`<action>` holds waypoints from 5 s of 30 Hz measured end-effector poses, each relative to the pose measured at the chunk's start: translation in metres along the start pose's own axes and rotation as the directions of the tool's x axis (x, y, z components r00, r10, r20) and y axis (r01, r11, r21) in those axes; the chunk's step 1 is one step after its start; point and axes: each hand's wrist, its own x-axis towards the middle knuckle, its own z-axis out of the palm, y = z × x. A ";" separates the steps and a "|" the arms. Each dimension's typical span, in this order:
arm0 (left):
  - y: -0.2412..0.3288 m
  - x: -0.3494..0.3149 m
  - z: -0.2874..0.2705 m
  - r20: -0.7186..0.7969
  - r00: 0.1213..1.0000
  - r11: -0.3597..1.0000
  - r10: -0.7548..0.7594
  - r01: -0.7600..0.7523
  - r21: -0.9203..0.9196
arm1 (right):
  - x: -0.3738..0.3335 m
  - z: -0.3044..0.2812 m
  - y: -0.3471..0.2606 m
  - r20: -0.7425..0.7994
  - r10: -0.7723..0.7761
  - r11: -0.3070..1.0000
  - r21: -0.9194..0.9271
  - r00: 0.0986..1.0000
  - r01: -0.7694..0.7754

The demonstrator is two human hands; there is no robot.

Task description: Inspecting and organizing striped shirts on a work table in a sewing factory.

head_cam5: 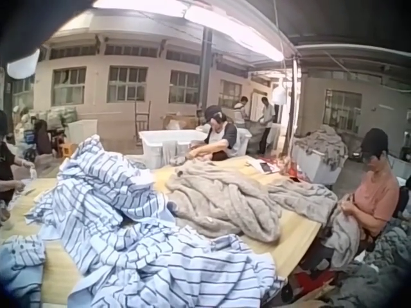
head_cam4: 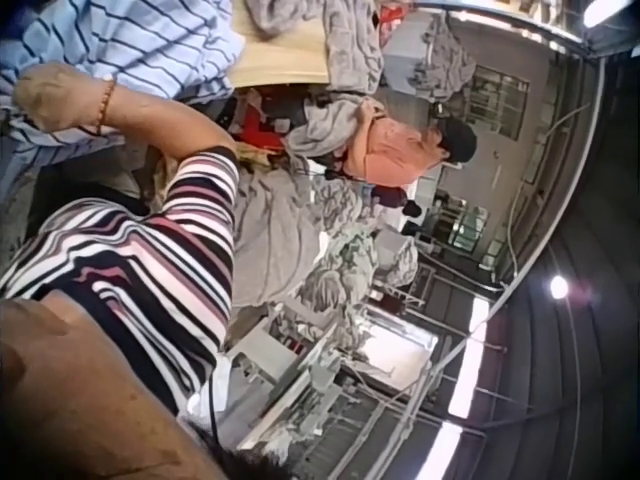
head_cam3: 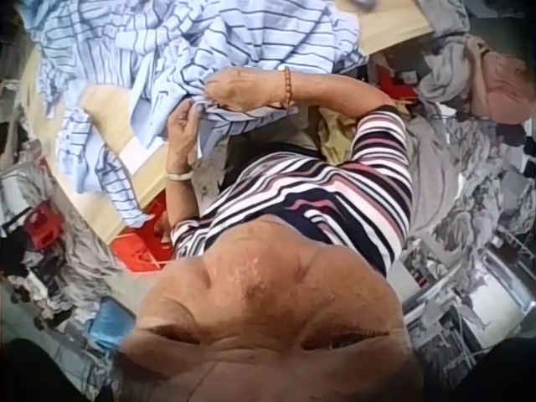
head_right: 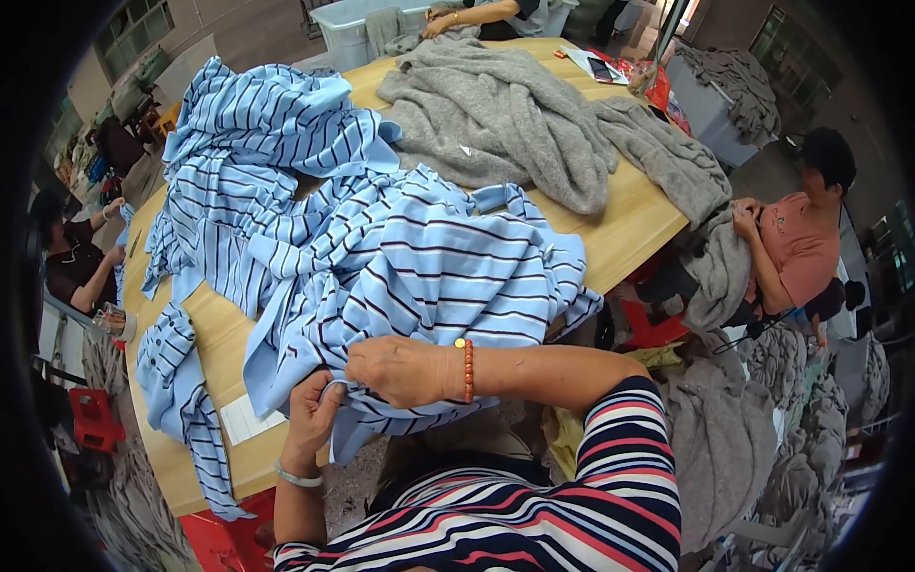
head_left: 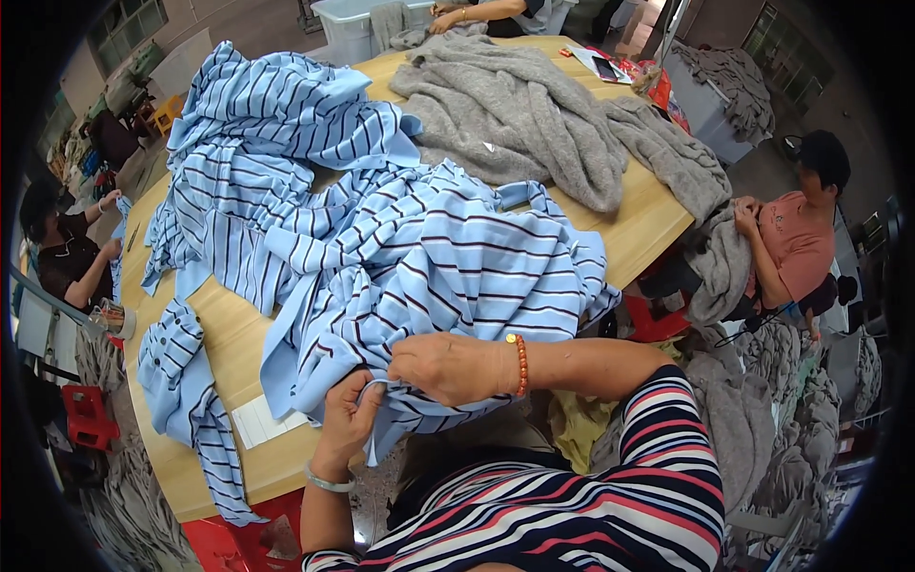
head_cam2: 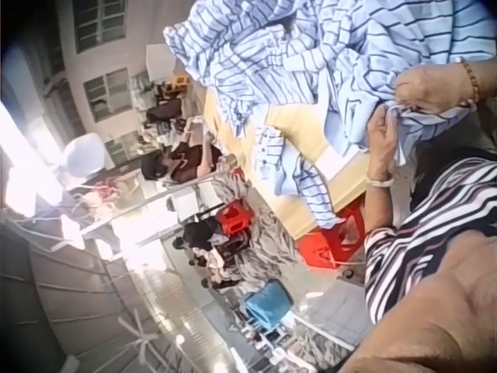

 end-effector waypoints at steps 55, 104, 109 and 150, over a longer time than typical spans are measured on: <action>0.020 -0.080 0.025 -0.269 0.961 0.993 0.067 -0.091 -0.080 | 0.005 0.003 -0.072 -0.030 0.100 0.990 0.102 0.995 -0.096; -0.002 -0.091 0.042 -0.403 0.908 0.881 -0.111 -0.097 -0.462 | 0.002 0.014 -0.083 0.033 -0.083 0.997 -0.001 0.996 0.083; 0.005 -0.093 0.048 -0.441 0.875 0.811 -0.199 -0.105 -0.576 | 0.004 0.026 -0.084 0.023 -0.104 0.975 -0.192 0.994 0.107; -0.019 -0.063 0.035 -0.358 0.927 0.973 0.114 -0.032 0.227 | 0.007 0.027 -0.037 -0.015 0.065 0.993 0.096 0.998 -0.063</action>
